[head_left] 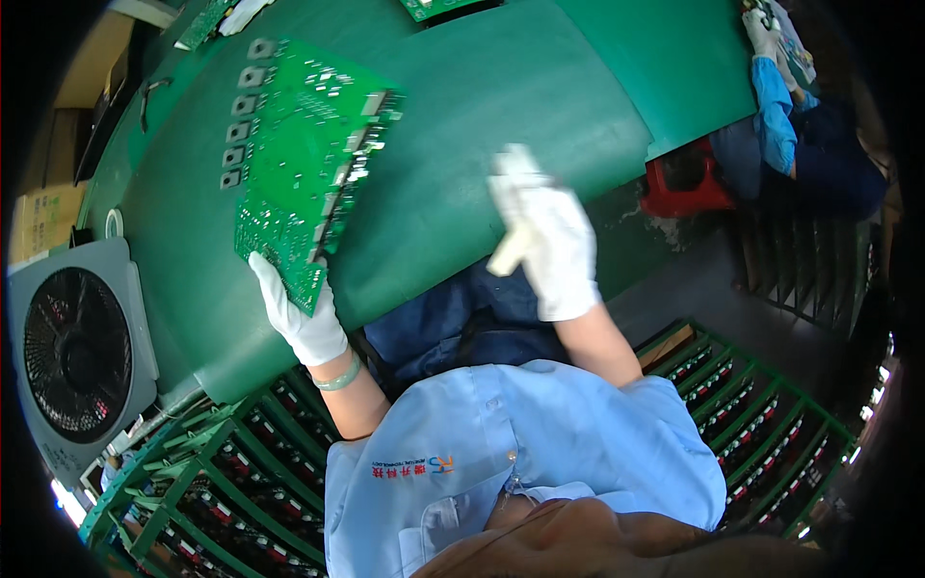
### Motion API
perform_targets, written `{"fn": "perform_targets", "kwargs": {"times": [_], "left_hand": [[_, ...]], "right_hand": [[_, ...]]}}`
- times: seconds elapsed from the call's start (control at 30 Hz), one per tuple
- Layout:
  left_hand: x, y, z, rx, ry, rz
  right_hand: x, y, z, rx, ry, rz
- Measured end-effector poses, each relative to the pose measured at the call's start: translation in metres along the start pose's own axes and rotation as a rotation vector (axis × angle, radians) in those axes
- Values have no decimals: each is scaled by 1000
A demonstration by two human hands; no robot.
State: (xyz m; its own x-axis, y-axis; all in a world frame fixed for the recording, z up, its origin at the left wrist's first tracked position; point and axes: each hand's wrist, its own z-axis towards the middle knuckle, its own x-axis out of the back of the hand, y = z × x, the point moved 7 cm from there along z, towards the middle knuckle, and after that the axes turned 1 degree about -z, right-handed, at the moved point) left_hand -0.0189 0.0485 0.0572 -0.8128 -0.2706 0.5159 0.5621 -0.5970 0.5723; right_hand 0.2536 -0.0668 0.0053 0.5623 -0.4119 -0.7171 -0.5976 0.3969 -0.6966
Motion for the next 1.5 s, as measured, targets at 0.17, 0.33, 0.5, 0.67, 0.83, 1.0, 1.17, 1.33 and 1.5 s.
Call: {"fn": "perform_targets", "kwargs": {"times": [0.17,0.33,0.5,0.67,0.83,1.0,1.17,1.33,1.5], "left_hand": [[-27,-20,-4,794,-64,-1059],[-35,-6,-3,810,-165,-1006],[-34,-5,-8,713,-187,-1044],[-33,-11,-16,684,-229,-1073],[-35,-10,-14,738,-226,-1081],[-36,-7,-9,748,-243,-1096],[-30,-5,-14,563,-225,-1039],[-27,-1,-5,456,-290,-899],[-27,2,0,393,-305,-805]], "right_hand": [[141,-93,-36,233,490,-300],[140,-129,-51,387,567,-717],[44,-126,-18,616,380,-815],[15,-125,14,817,311,-794],[18,-77,47,415,237,-792],[-19,-69,59,42,-40,-854],[-32,-42,58,-114,-311,-614],[-29,-37,65,-77,-323,-520],[-22,-30,59,59,-322,-388]]}}
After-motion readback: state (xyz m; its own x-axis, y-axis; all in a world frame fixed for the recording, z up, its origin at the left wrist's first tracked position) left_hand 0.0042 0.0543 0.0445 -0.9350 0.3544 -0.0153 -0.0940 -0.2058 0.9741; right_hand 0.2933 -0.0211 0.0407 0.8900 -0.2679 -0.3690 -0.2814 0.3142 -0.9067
